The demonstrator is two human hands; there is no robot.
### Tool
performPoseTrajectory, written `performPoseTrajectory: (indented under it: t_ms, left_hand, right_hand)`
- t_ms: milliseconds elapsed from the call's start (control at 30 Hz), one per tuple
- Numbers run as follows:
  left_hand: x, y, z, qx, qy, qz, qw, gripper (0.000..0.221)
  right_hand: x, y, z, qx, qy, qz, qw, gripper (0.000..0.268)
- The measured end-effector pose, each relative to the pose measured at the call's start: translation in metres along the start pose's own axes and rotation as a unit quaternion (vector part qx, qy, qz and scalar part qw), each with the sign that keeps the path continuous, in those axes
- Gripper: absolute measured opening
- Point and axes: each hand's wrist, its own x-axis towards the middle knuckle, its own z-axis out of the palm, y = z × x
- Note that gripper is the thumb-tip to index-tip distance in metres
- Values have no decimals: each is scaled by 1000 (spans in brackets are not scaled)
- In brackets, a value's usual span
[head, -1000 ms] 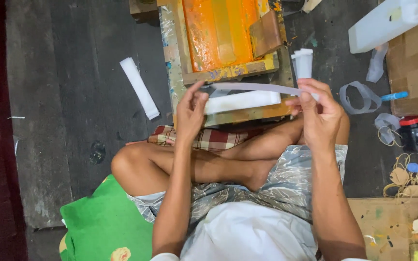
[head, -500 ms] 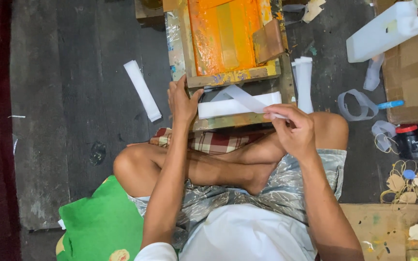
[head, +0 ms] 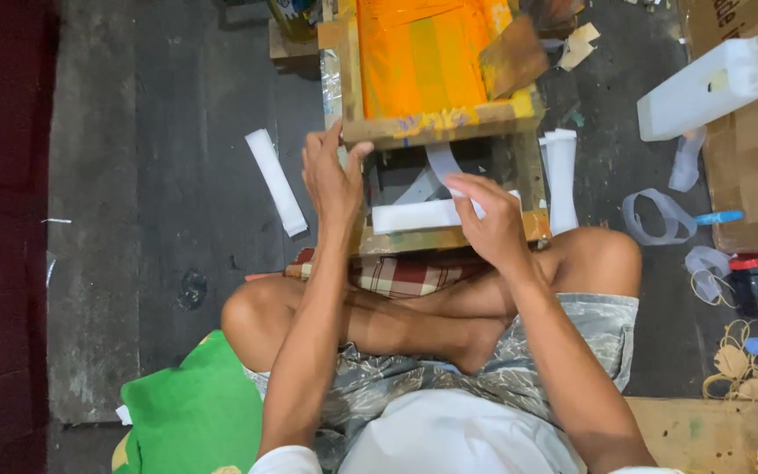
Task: Manual screen printing of orange ink onto small white material strips using a squeegee and a screen frame.
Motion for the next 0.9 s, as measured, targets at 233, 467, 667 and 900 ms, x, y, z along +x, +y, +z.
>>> performPoseTrajectory:
  t_ms: [233,467,667,900]
  left_hand:
    - [59,37,-16,-8,94,59,994,47]
    - [77,50,-25,-21,96,45,994,48]
    - [81,44,-23,-16,102,62,993,53]
    - [81,49,-27,-26,101,73,992,52]
  right_hand:
    - [9,19,10,-179,-100,60,977,55]
    - [7,36,35,-246,-113,35,962,41]
    - [12,38,41,-271,-109,20,956,34]
    - [12,28,39,-259,-81,1,963,31]
